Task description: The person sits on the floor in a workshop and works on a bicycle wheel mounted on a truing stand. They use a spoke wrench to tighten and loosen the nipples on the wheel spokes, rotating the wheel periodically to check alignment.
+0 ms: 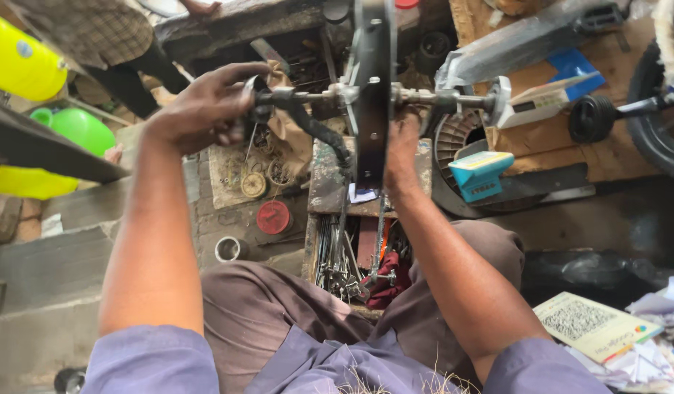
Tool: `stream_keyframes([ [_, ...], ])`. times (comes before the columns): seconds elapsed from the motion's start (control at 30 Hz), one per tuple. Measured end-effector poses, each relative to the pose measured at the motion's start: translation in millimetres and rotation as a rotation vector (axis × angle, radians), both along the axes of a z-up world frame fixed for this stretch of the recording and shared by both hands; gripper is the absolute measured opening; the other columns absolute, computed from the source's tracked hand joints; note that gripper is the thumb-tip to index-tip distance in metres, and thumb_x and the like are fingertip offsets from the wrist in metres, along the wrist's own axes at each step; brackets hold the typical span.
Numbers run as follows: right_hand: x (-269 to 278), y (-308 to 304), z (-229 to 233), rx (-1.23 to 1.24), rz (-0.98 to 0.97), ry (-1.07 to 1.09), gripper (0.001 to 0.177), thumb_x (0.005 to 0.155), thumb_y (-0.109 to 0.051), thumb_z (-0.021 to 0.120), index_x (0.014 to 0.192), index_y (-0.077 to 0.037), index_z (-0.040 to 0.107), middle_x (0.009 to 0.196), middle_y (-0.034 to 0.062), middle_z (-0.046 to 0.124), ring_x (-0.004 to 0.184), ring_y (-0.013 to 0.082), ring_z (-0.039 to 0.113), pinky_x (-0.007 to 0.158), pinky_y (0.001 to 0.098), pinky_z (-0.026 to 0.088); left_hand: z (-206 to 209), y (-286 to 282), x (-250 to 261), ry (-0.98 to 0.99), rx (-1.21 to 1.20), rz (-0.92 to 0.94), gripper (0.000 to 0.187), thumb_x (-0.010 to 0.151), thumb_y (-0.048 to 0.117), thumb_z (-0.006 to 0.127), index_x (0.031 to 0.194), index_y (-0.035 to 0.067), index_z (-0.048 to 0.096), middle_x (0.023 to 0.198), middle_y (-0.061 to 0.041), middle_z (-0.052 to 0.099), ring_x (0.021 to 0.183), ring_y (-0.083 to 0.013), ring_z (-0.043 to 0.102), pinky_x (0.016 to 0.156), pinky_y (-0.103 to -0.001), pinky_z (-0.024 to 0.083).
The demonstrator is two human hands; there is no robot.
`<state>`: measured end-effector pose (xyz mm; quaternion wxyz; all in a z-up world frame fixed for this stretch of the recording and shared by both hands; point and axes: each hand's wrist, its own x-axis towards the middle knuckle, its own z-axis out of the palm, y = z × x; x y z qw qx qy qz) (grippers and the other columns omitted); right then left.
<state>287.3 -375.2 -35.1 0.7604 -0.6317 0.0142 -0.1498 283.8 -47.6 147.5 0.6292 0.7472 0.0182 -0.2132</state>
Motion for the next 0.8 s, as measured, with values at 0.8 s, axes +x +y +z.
stream_keyframes([
  [0.8,-24.2,15.6,105.3,0.172,0.244,-0.02,0.043,0.108,-0.032,0.059,0.135,0.001,0.058,0.089,-0.0011,0.062,0.055,0.0074,0.057,0.045,0.0234,0.048,0.7,-2.3,10.1,-0.2,0.309,-0.04,0.062,0.101,0.064,0.049,0.139,0.015,0.06,0.103,-0.009,0.063,0.062,-0.0056,0.055,0.053,-0.025,0.05],
])
